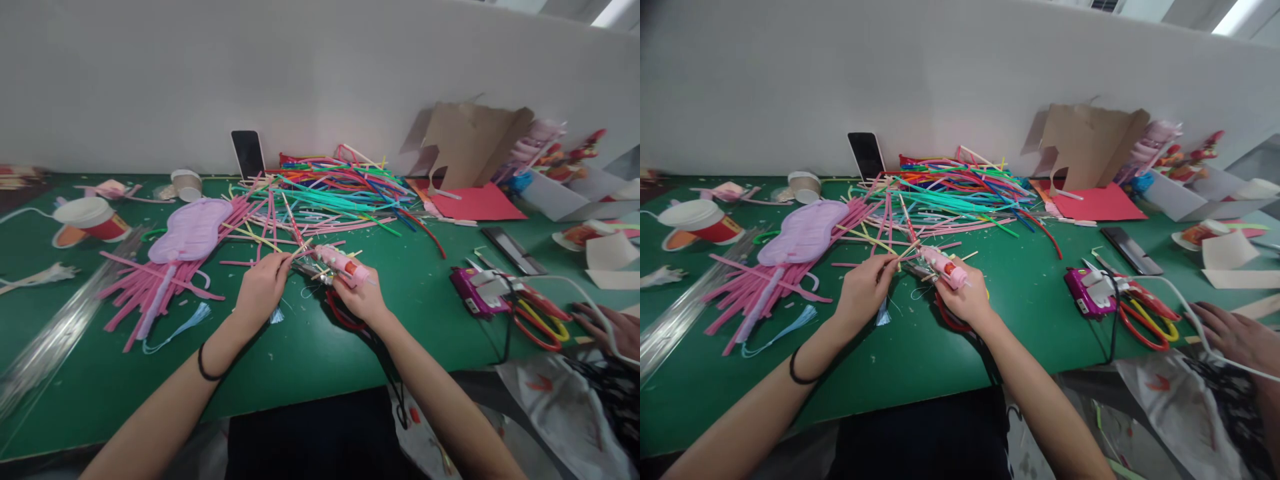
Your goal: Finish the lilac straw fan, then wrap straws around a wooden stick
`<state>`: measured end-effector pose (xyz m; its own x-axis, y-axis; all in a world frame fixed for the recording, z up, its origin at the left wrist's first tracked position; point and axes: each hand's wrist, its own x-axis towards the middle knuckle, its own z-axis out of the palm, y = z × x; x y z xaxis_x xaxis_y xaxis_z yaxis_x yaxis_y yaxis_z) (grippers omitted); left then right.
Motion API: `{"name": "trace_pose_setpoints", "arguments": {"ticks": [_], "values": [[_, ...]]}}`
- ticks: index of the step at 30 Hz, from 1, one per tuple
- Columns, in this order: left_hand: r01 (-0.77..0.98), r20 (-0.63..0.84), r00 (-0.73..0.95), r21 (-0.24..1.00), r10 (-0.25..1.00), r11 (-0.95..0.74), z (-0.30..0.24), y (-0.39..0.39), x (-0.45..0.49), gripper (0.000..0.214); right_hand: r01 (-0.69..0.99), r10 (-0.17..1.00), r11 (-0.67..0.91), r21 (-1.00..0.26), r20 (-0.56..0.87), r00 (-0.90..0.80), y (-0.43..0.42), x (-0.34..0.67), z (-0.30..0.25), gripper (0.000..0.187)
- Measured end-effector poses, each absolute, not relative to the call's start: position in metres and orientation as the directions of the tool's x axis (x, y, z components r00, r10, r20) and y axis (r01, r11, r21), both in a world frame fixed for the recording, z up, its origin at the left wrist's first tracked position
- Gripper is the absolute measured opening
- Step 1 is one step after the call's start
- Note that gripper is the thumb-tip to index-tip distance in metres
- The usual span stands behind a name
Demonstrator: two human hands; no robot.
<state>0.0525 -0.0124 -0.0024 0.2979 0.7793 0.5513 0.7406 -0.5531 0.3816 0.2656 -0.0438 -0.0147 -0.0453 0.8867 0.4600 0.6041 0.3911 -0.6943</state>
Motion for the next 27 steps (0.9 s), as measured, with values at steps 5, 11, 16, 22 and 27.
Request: {"name": "trace_pose_setpoints", "arguments": {"ticks": [5,11,16,22,27], "values": [[0.739,0.546,0.295,0.390,0.784,-0.550,-0.003,-0.013,0.053,0.028,0.755,0.861,0.247,-0.607,0.496,0.117,-0.041,0.273,-0.008,0.009],[0.745,0.532,0.325,0.366,0.782,-0.558,-0.006,-0.012,0.053,0.028,0.982,0.920,-0.043,-0.185,0.377,0.111,-0.039,0.298,0.006,0.029],[0.769,0.493,0.322,0.361,0.808,-0.527,-0.009,-0.013,0.054,0.027,0.959,0.928,-0.275,0.070,0.282,0.245,-0.040,0.338,0.000,0.030],[0.775,0.479,0.323,0.361,0.816,-0.519,-0.012,-0.013,0.055,0.027,0.949,0.942,-0.258,0.179,0.266,0.206,-0.052,0.344,0.013,0.025],[0.777,0.482,0.319,0.360,0.816,-0.517,-0.013,-0.011,0.054,0.027,0.979,0.931,0.174,0.109,0.307,-0.199,-0.036,0.307,0.021,0.027]]}}
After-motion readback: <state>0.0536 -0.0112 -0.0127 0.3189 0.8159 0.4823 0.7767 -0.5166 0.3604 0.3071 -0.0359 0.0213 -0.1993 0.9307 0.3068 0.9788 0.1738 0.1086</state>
